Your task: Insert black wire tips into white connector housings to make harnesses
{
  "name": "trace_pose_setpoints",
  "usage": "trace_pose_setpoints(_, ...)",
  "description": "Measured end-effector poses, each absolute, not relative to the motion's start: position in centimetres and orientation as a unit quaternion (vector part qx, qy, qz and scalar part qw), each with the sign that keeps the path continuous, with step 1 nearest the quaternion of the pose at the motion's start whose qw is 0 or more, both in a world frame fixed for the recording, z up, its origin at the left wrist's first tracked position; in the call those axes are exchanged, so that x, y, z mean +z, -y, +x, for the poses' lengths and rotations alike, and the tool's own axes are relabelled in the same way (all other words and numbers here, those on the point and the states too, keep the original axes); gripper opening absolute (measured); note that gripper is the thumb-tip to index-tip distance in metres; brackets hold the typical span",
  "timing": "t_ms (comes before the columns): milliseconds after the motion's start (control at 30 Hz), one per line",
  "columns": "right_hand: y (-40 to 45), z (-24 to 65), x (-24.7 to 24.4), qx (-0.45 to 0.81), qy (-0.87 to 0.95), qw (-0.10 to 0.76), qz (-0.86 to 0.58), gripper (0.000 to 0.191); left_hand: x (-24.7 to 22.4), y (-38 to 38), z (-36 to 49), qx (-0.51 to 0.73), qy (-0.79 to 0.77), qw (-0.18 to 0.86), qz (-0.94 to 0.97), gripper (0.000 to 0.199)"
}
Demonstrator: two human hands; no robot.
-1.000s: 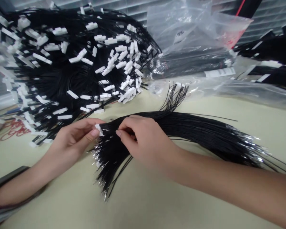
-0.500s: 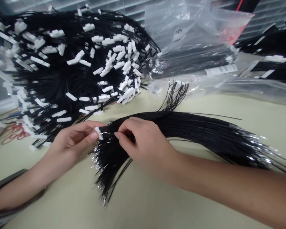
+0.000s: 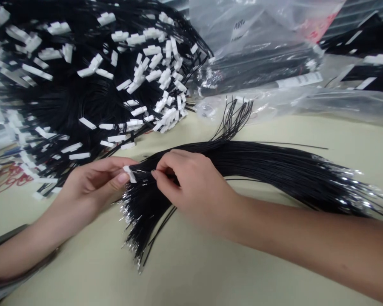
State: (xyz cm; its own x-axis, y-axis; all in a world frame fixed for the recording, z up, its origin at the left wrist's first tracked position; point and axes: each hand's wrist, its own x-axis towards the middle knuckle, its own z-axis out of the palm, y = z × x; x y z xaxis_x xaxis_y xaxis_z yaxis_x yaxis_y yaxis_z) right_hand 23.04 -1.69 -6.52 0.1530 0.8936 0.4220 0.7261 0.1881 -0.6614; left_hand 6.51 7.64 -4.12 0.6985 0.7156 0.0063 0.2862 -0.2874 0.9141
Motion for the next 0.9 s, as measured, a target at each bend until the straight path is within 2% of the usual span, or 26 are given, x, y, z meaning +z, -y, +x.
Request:
trace_pose_setpoints(567,1.78,23.04,-6.49,0.067,0.671,0.417,-0.609,0.012,-4.31,-7.76,6.29,0.216,-0.301,0.518,0.771,0.017)
trace_pose_setpoints(900,1.96,23.03,-6.9,-0.014,0.705,0.386,-0.595,0.011,-4.25,-7.78,6.19,0.221,-0.308,0.538,0.753,0.016)
